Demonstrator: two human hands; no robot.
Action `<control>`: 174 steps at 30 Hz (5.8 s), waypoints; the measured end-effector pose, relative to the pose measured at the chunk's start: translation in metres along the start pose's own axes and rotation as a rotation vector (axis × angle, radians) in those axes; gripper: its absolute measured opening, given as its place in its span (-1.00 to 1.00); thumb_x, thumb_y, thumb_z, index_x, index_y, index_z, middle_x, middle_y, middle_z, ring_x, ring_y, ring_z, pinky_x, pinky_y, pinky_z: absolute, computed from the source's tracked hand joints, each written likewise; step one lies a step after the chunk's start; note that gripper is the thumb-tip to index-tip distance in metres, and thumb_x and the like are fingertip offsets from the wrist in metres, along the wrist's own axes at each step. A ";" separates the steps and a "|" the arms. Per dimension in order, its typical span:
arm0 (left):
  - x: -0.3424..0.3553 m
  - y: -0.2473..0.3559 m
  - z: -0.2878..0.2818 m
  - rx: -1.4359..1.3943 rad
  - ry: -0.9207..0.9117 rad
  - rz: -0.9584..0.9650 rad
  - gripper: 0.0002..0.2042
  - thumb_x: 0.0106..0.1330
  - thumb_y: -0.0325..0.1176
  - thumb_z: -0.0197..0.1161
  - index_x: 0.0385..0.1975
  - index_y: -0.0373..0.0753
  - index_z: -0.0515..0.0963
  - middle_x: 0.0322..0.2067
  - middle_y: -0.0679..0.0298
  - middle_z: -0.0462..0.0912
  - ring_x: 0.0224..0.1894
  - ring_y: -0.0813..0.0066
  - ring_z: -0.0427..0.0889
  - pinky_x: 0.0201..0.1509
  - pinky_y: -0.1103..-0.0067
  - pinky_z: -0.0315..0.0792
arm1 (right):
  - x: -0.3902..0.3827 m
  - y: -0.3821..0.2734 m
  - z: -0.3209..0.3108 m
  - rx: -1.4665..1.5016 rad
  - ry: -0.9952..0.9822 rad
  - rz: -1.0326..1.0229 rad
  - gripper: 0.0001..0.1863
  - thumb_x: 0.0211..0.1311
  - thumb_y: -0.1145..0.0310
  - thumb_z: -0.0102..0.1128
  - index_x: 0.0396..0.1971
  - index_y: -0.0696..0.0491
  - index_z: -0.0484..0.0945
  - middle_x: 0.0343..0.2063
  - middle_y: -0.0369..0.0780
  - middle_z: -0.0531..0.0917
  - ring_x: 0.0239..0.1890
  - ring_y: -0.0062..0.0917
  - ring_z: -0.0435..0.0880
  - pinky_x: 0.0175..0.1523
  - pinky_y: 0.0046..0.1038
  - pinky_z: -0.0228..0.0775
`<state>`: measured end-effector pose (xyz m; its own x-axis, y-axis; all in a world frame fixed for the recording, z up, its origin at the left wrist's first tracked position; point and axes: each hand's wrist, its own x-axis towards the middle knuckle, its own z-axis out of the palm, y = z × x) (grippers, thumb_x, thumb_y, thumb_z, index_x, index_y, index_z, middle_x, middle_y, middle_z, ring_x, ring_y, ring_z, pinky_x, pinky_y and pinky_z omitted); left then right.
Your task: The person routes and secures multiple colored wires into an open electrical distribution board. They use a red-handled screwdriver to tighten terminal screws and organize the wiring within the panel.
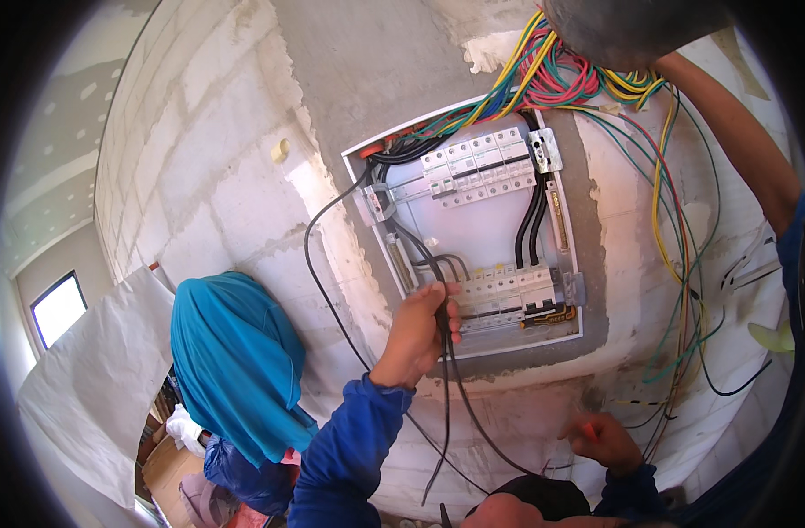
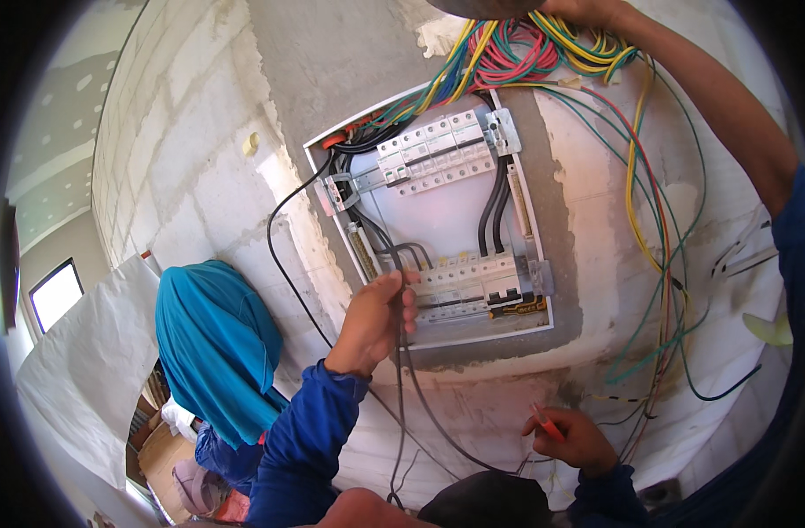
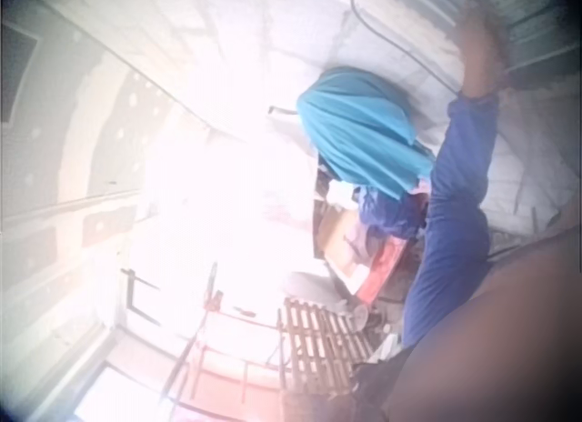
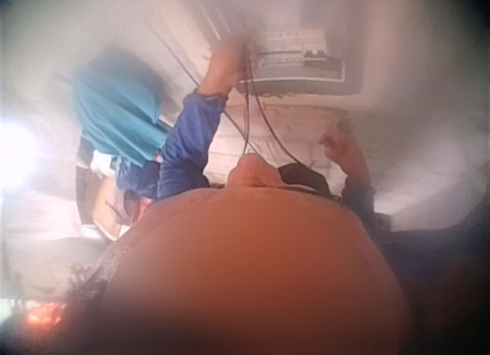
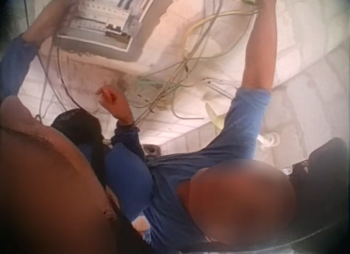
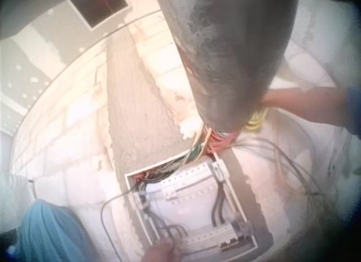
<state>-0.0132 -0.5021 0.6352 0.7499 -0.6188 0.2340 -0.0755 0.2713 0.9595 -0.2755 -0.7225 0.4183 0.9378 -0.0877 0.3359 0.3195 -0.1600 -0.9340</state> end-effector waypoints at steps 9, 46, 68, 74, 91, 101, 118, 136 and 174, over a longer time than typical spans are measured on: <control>-0.010 -0.008 0.007 -0.081 0.027 -0.066 -0.68 0.75 -0.12 0.01 0.03 -0.27 0.54 -0.33 0.28 0.62 -0.33 0.35 0.65 -0.21 0.42 0.60 | 0.009 -0.005 0.013 -0.018 -0.018 -0.022 -0.66 0.35 0.23 0.48 -0.01 0.12 0.74 -0.20 -0.26 0.73 -0.09 -0.54 0.65 0.13 -0.38 0.48; -0.007 -0.009 -0.006 -0.150 -0.144 -0.057 -0.77 0.74 -0.18 -0.02 -0.11 -0.18 0.45 -0.61 0.44 0.31 -0.74 0.60 0.19 -0.66 0.57 0.11 | -0.018 -0.049 0.062 -0.164 0.060 0.050 -0.68 0.38 0.25 0.50 0.02 0.08 0.73 -0.14 -0.25 0.77 -0.06 -0.53 0.68 0.18 -0.38 0.49; 0.004 -0.002 -0.011 0.020 -0.181 -0.012 -0.74 0.75 -0.18 -0.08 -0.10 -0.20 0.46 -0.63 0.42 0.31 -0.74 0.60 0.20 -0.65 0.55 0.09 | 0.002 -0.033 0.027 -0.202 0.035 0.005 -0.67 0.36 0.23 0.53 0.02 0.04 0.73 -0.13 -0.27 0.79 -0.04 -0.54 0.71 0.17 -0.39 0.51; 0.002 0.010 -0.025 0.129 -0.203 -0.014 -0.72 0.75 -0.17 -0.07 -0.14 -0.21 0.48 -0.64 0.43 0.33 -0.73 0.61 0.20 -0.65 0.57 0.09 | 0.009 -0.038 0.039 -0.221 0.095 0.000 -0.66 0.36 0.24 0.54 0.03 0.04 0.74 -0.14 -0.25 0.79 -0.06 -0.56 0.70 0.15 -0.39 0.52; 0.016 0.007 -0.043 0.055 -0.376 -0.018 -0.69 0.77 -0.11 -0.01 -0.15 -0.20 0.51 -0.66 0.49 0.29 -0.73 0.68 0.16 -0.66 0.60 0.06 | 0.014 -0.046 0.056 -0.266 0.148 0.032 -0.66 0.40 0.21 0.51 0.04 0.06 0.74 -0.17 -0.26 0.77 -0.09 -0.57 0.70 0.08 -0.43 0.52; 0.022 0.008 -0.057 0.203 -0.403 0.053 -0.66 0.78 -0.14 -0.03 -0.17 -0.23 0.55 -0.63 0.48 0.34 -0.68 0.70 0.22 -0.59 0.62 0.12 | 0.026 -0.066 0.080 -0.358 0.146 0.053 -0.65 0.44 0.21 0.48 0.08 0.08 0.72 -0.13 -0.27 0.78 -0.07 -0.58 0.72 0.11 -0.44 0.54; 0.027 0.010 -0.063 0.153 -0.431 0.091 -0.64 0.76 -0.17 -0.06 -0.18 -0.29 0.56 -0.62 0.47 0.34 -0.66 0.72 0.22 -0.58 0.61 0.11 | 0.012 -0.059 0.138 -0.405 0.201 0.046 -0.64 0.44 0.28 0.48 0.12 0.10 0.70 -0.09 -0.26 0.79 -0.05 -0.58 0.72 0.15 -0.43 0.55; 0.013 -0.025 -0.057 -0.507 -0.421 -0.119 -0.73 0.77 -0.20 -0.03 0.07 -0.27 0.52 -0.36 0.33 0.54 -0.46 0.43 0.56 -0.42 0.49 0.46 | -0.026 -0.066 0.187 -0.432 0.379 0.153 -0.59 0.45 0.08 0.51 0.03 0.10 0.73 -0.27 -0.27 0.76 -0.15 -0.58 0.66 0.05 -0.47 0.49; 0.104 -0.064 -0.025 -0.814 -0.642 -0.193 -0.81 0.62 -0.18 0.06 -0.04 -0.10 0.55 -0.53 0.47 0.45 -0.60 0.53 0.37 -0.63 0.56 0.14 | -0.412 -0.005 0.291 -0.075 0.449 0.585 -0.50 0.48 0.09 0.32 0.22 0.12 0.67 0.05 -0.14 0.77 0.16 -0.39 0.68 0.32 -0.32 0.45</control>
<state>0.0859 -0.5658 0.5943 0.1951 -0.9139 0.3560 0.6504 0.3922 0.6505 -0.6245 -0.3999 0.2490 0.8012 -0.5704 -0.1812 -0.2401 -0.0291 -0.9703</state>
